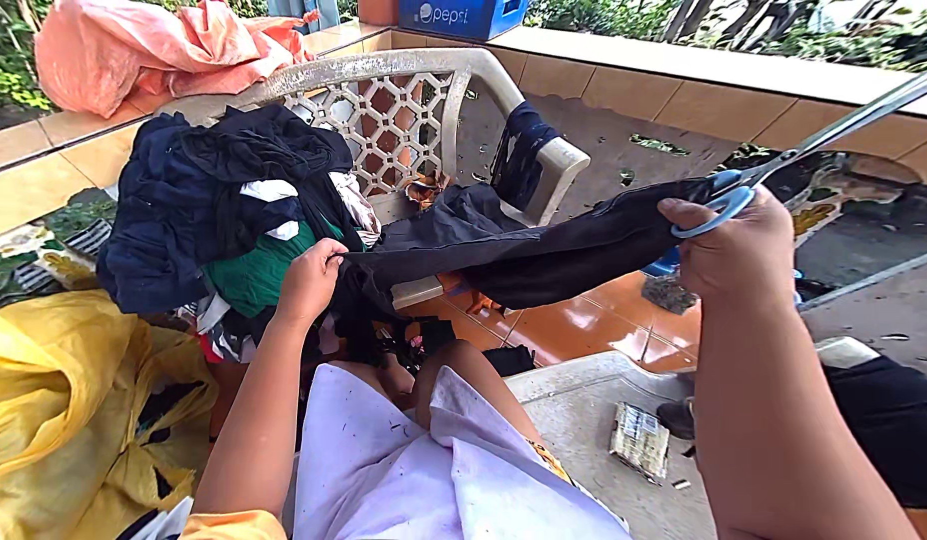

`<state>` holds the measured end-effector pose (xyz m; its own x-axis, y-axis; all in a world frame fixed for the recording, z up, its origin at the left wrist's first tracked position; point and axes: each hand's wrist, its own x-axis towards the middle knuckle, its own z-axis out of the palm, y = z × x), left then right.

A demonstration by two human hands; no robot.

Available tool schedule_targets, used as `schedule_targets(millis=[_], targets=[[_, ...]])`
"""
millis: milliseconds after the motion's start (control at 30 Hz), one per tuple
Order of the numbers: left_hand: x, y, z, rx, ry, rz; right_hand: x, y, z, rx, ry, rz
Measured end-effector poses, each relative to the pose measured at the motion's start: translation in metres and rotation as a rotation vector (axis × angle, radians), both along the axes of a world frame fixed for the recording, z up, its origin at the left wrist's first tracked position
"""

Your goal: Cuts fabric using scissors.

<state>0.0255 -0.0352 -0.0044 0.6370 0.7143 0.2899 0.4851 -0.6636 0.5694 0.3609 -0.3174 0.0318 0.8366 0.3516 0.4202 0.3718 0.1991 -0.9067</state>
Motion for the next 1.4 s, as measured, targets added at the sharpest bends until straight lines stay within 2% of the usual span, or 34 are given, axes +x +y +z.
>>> schedule_targets(millis=[67, 200, 267, 367, 433, 533, 633, 733, 800, 867, 900, 1000, 1067, 1167, 1300, 1400], targets=[[0.000, 0.000, -0.004, -0.070, -0.008, -0.042, 0.003, 0.000, 0.002, -0.020, -0.006, -0.003], [-0.007, 0.004, -0.014, -0.047, -0.025, -0.201, 0.004, 0.002, 0.002, -0.020, -0.022, 0.021], [-0.008, 0.001, -0.008, -0.066, 0.070, -0.181, 0.004, 0.004, 0.001, -0.024, -0.022, 0.022], [-0.007, 0.002, -0.010, 0.040, 0.105, -0.108, 0.006, 0.005, -0.003, -0.037, -0.055, -0.023], [-0.006, 0.002, -0.011, -0.048, -0.012, 0.002, 0.005, 0.005, -0.007, -0.185, -0.172, -0.160], [0.004, -0.002, -0.007, -0.424, -0.324, 0.127, -0.005, 0.006, -0.011, -0.499, -0.372, -0.273], [0.011, -0.007, 0.010, -0.604, -0.588, 0.089, -0.016, 0.016, -0.010, -0.684, -0.390, -0.330], [0.012, -0.009, 0.034, -0.687, -0.711, -0.033, -0.020, 0.018, 0.019, -0.718, -0.395, -0.429], [0.012, -0.015, 0.047, -0.591, -0.764, -0.112, -0.018, 0.015, 0.043, -0.606, -0.420, -0.459], [0.006, -0.020, 0.058, -0.394, -0.740, -0.203, -0.006, 0.009, 0.060, -0.358, -0.374, -0.424], [0.003, -0.022, 0.063, -0.284, -0.713, -0.234, 0.001, 0.007, 0.068, -0.200, -0.302, -0.374], [-0.004, -0.033, 0.076, -0.035, -0.667, -0.268, 0.003, 0.004, 0.093, 0.246, 0.119, -0.171], [-0.008, -0.045, 0.081, 0.014, -0.643, -0.273, -0.003, 0.005, 0.107, 0.492, 0.311, -0.086], [-0.009, -0.058, 0.082, -0.061, -0.688, -0.361, -0.010, 0.010, 0.118, 0.696, 0.311, -0.083], [-0.002, -0.078, 0.077, -0.371, -0.783, -0.485, -0.018, 0.011, 0.123, 0.889, 0.231, -0.096], [0.011, -0.092, 0.058, -0.541, -0.692, -0.633, -0.010, 0.007, 0.112, 0.877, 0.174, -0.156]])
